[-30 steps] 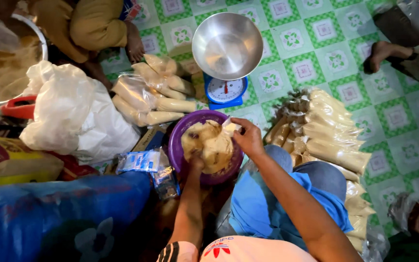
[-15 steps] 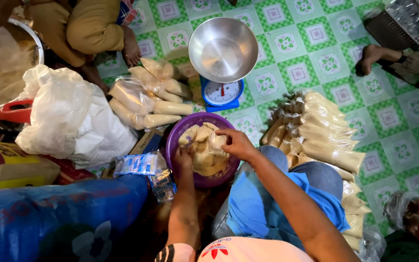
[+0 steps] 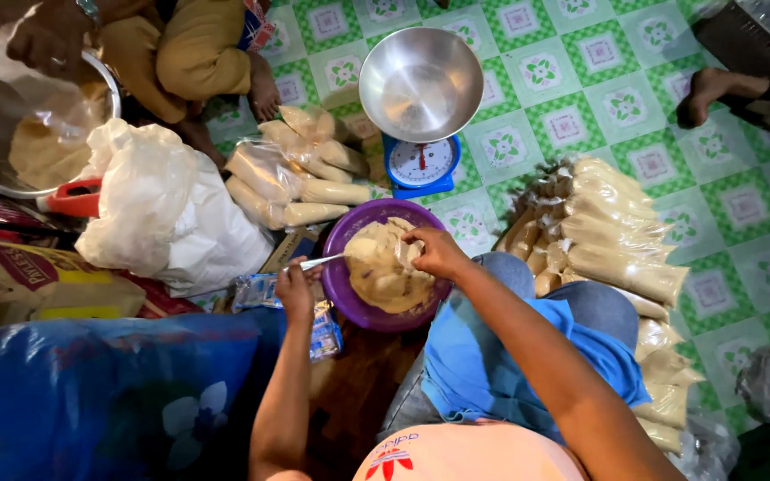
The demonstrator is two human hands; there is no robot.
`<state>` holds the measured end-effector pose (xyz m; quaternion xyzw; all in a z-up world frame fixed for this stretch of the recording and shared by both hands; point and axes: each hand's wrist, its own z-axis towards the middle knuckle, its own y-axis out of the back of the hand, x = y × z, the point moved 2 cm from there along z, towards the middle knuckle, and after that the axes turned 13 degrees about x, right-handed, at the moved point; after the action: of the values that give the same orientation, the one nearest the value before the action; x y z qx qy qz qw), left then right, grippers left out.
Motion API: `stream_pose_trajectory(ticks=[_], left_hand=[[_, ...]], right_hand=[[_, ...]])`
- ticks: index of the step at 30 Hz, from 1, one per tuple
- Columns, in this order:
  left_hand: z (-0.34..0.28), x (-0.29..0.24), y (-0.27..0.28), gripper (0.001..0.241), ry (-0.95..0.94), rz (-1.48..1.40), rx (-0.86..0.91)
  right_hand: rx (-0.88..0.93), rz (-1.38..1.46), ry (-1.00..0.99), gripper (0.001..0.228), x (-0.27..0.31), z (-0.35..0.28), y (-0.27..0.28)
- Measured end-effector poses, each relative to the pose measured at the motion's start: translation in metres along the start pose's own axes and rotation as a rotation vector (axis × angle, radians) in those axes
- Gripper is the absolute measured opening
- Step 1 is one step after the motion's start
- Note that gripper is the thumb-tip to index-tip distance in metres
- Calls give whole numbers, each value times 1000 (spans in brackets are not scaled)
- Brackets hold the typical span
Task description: The person scoops a thick paste from a bowl into plastic bags, weighs the bags on a scale, and ties them closed with rubber bands.
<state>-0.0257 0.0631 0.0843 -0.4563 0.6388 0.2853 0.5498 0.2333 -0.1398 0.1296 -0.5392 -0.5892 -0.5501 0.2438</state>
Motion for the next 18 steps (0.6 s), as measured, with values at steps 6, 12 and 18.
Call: stream_pose_trajectory(ticks=[6, 12, 18], left_hand=[[-26, -85, -16, 26, -16, 70, 32], [-51, -140, -58, 26, -22, 181, 127], [-53, -132, -82, 23, -146, 463, 180]], right_hand=[[5, -102, 113, 62, -4, 8, -5], [17, -164, 38, 60, -7, 14, -11], [26, -169, 70, 63, -20, 19, -19]])
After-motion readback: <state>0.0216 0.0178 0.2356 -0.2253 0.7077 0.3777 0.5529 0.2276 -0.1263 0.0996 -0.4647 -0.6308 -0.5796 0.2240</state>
